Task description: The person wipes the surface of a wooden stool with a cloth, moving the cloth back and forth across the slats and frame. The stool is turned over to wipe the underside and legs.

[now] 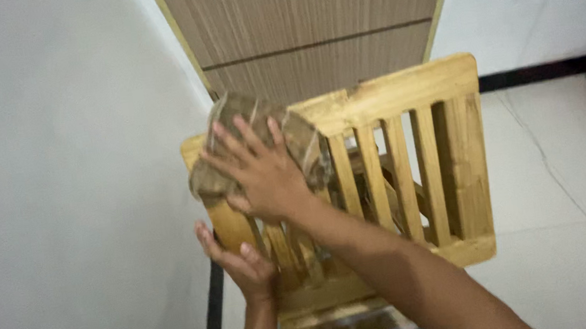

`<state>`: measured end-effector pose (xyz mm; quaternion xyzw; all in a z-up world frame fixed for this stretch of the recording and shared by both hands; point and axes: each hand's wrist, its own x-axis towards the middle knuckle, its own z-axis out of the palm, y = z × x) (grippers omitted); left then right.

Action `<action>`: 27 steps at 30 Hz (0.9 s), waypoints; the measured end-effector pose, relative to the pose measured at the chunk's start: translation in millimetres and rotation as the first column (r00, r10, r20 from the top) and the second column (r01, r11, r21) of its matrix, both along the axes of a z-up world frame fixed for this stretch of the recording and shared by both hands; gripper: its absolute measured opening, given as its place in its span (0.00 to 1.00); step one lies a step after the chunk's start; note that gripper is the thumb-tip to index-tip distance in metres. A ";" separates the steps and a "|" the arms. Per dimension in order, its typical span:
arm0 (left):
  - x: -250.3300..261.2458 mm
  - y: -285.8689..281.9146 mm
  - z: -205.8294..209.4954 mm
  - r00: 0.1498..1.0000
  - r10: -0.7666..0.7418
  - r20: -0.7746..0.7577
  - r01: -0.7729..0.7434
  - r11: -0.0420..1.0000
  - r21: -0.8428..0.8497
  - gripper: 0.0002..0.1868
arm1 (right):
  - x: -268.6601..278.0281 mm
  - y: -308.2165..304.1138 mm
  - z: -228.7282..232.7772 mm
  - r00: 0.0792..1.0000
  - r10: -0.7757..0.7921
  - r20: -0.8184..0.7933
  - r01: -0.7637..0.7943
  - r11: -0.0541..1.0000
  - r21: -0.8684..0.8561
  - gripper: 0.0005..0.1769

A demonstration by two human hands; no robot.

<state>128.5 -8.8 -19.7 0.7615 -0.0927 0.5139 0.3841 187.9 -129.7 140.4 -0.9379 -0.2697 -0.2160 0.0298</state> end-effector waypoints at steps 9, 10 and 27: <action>-10.5 4.5 31.7 0.979 -0.166 -0.122 0.157 0.984 -0.081 0.29 | -50.6 -28.1 -102.5 0.971 0.233 -0.052 -0.237 0.969 -0.066 0.40; -12.1 3.4 32.2 0.976 -0.149 -0.159 0.147 0.989 -0.029 0.30 | -62.4 -35.9 -118.5 0.968 0.245 -0.059 -0.249 0.965 -0.084 0.38; -6.6 -9.6 19.8 0.944 0.243 -0.223 -0.127 0.891 0.435 0.35 | -37.6 -222.1 -39.2 0.816 -0.563 -0.130 0.545 0.675 0.497 0.43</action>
